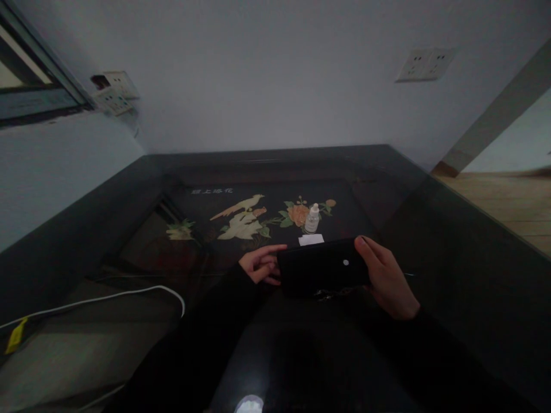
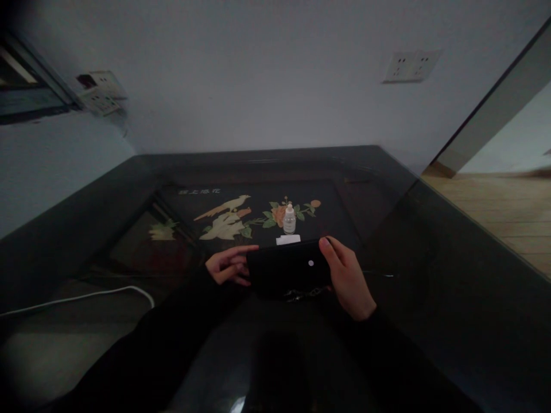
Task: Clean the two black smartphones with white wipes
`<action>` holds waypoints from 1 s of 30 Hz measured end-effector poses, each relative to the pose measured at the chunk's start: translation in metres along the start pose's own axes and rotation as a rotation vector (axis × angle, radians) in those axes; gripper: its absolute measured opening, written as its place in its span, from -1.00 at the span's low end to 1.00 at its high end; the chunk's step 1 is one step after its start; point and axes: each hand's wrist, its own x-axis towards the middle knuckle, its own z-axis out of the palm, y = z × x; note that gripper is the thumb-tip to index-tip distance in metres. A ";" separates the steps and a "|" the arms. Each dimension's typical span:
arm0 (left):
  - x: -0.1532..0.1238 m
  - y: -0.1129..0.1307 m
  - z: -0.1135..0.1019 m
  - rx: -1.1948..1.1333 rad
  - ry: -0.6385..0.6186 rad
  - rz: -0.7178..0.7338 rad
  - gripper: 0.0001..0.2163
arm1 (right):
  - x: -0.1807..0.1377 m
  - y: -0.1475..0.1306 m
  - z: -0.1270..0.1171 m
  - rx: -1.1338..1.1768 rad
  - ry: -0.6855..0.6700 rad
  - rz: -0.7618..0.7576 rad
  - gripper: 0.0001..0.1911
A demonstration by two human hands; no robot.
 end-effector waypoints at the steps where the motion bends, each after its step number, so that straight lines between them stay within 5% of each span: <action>1: 0.001 0.000 0.000 0.040 0.022 0.008 -0.59 | -0.001 0.000 0.000 -0.048 -0.009 -0.017 -0.65; 30: 0.006 -0.014 -0.001 0.326 0.114 0.138 -0.68 | -0.010 -0.013 0.003 -0.316 -0.018 -0.188 -0.63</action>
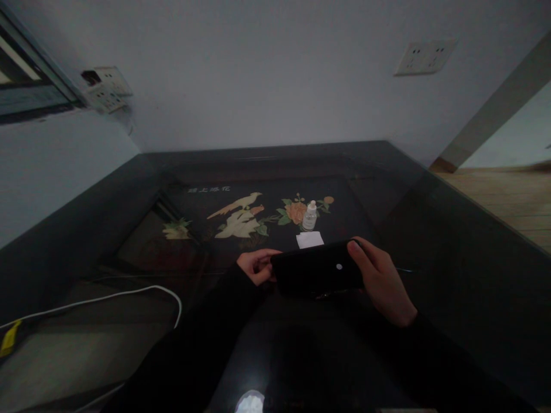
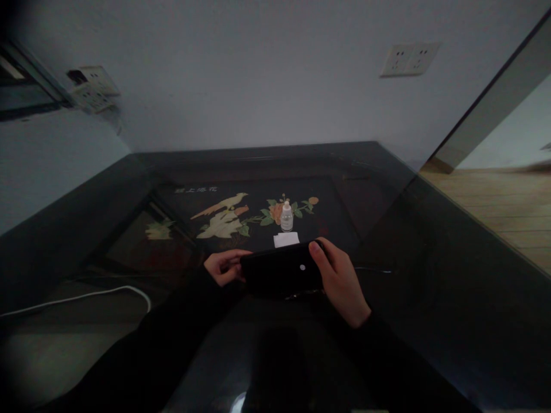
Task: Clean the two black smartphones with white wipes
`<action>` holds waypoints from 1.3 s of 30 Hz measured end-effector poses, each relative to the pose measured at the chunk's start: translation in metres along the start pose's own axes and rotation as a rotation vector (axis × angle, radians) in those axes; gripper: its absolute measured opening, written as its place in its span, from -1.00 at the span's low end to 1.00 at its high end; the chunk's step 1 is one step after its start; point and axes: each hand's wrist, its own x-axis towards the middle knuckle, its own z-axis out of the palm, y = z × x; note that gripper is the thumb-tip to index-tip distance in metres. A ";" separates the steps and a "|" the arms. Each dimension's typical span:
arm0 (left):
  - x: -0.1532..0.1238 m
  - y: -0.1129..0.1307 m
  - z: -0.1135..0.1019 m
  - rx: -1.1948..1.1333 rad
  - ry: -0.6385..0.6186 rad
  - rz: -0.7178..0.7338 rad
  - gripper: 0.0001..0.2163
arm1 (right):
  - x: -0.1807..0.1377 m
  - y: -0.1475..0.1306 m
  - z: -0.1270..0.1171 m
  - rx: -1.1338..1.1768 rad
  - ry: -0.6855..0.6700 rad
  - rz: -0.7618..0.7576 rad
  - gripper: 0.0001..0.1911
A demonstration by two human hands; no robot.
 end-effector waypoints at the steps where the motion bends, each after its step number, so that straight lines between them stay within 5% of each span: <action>1: 0.000 -0.001 -0.001 0.022 0.000 0.002 -0.67 | 0.000 0.000 0.000 0.001 -0.002 0.001 -0.63; 21: 0.010 -0.006 -0.010 -0.032 -0.037 -0.107 -0.76 | 0.001 -0.001 -0.005 -0.040 -0.127 -0.009 -0.64; 39: 0.016 -0.016 -0.016 -0.237 -0.098 -0.226 -0.59 | 0.003 0.015 0.001 0.128 -0.124 0.109 -0.66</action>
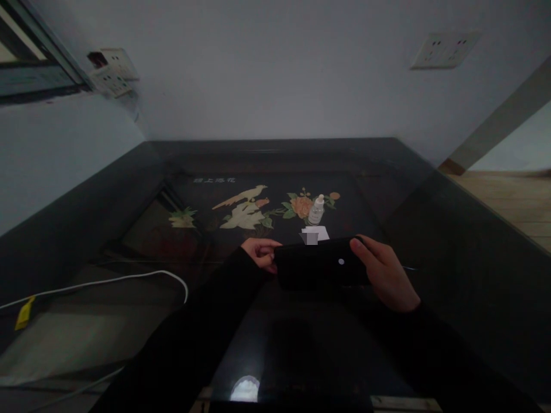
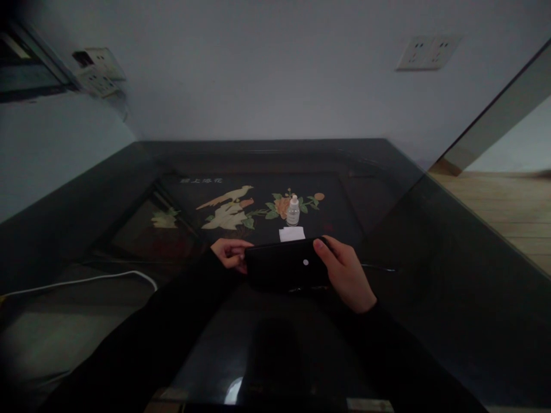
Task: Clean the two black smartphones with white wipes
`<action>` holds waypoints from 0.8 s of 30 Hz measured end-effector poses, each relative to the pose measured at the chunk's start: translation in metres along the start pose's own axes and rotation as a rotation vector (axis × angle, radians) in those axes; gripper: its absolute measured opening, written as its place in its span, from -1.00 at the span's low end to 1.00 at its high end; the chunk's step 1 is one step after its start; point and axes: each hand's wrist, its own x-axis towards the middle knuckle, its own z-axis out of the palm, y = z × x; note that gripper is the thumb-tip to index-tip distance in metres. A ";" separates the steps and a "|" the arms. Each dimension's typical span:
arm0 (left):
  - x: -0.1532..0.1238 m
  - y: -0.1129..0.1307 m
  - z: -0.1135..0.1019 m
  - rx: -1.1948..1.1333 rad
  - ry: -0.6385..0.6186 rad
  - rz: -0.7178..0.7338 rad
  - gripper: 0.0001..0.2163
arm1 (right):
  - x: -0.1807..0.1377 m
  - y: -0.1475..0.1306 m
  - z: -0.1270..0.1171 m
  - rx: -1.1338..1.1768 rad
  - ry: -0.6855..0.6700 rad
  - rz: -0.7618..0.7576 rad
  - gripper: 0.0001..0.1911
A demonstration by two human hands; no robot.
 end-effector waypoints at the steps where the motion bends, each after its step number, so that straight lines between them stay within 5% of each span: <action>1: 0.000 0.000 0.000 -0.007 -0.002 -0.002 -0.58 | 0.000 0.001 0.000 0.023 0.004 0.008 -0.66; 24: -0.012 0.001 0.001 -0.014 -0.033 0.070 -0.65 | 0.006 0.021 0.003 0.149 -0.006 -0.043 -0.63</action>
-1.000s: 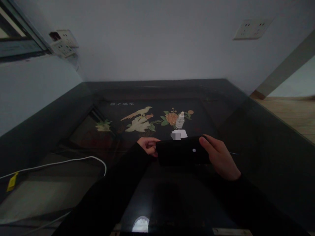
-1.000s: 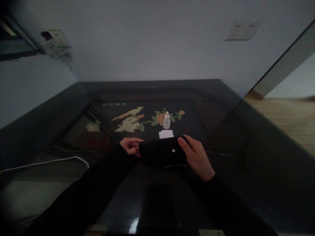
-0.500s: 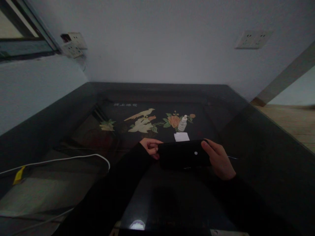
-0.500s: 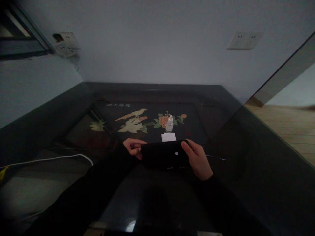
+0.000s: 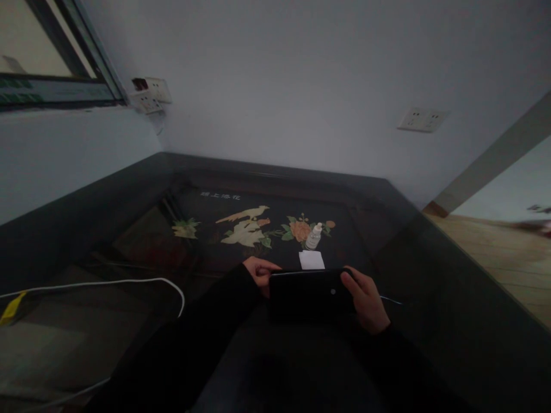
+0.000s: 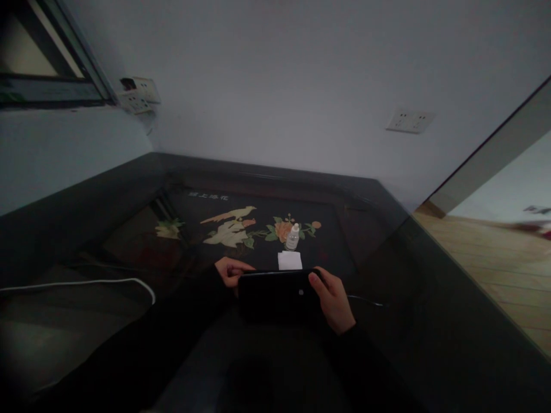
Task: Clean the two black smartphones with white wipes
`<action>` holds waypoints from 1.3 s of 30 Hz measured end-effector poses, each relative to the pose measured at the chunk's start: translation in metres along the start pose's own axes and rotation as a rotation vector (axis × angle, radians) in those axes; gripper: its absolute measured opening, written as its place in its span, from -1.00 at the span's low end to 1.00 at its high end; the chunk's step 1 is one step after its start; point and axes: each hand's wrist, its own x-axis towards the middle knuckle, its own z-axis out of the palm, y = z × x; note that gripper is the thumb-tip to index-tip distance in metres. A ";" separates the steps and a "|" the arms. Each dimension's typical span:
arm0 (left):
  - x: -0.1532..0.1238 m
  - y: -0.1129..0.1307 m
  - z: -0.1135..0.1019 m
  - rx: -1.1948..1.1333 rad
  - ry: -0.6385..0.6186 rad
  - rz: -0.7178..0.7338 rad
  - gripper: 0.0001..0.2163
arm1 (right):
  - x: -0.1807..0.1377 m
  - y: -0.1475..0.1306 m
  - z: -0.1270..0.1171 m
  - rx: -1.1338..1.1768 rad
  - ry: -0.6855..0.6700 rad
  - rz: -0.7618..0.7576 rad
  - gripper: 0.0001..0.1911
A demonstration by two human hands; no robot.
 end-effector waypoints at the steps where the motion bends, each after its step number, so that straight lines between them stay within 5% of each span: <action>1: 0.000 0.000 0.000 0.001 0.004 0.008 -0.66 | -0.001 0.000 0.001 0.009 0.003 0.007 -0.63; 10: -0.007 0.014 0.007 -0.002 -0.023 0.120 -0.49 | -0.003 0.002 0.015 0.190 0.177 0.177 -0.63; 14: -0.012 0.027 0.011 0.012 -0.025 0.186 -0.58 | -0.002 -0.007 0.017 0.297 0.258 0.277 -0.59; 18: -0.019 0.030 0.016 0.014 -0.173 0.326 -0.24 | -0.005 -0.014 0.020 0.434 0.271 0.350 -0.61; 21: -0.022 0.030 0.020 0.229 -0.114 0.457 -0.04 | -0.008 -0.016 0.024 0.508 0.231 0.370 -0.65; 24: -0.021 0.034 0.019 0.370 -0.026 0.502 -0.20 | -0.009 -0.019 0.023 0.497 0.164 0.394 -0.65; 31: -0.018 0.040 0.007 0.295 -0.068 0.537 -0.30 | -0.007 -0.028 -0.002 0.481 -0.302 0.371 -0.69; 39: -0.018 0.036 0.005 0.300 -0.047 0.536 -0.31 | -0.006 -0.023 0.005 0.437 -0.270 0.295 -0.66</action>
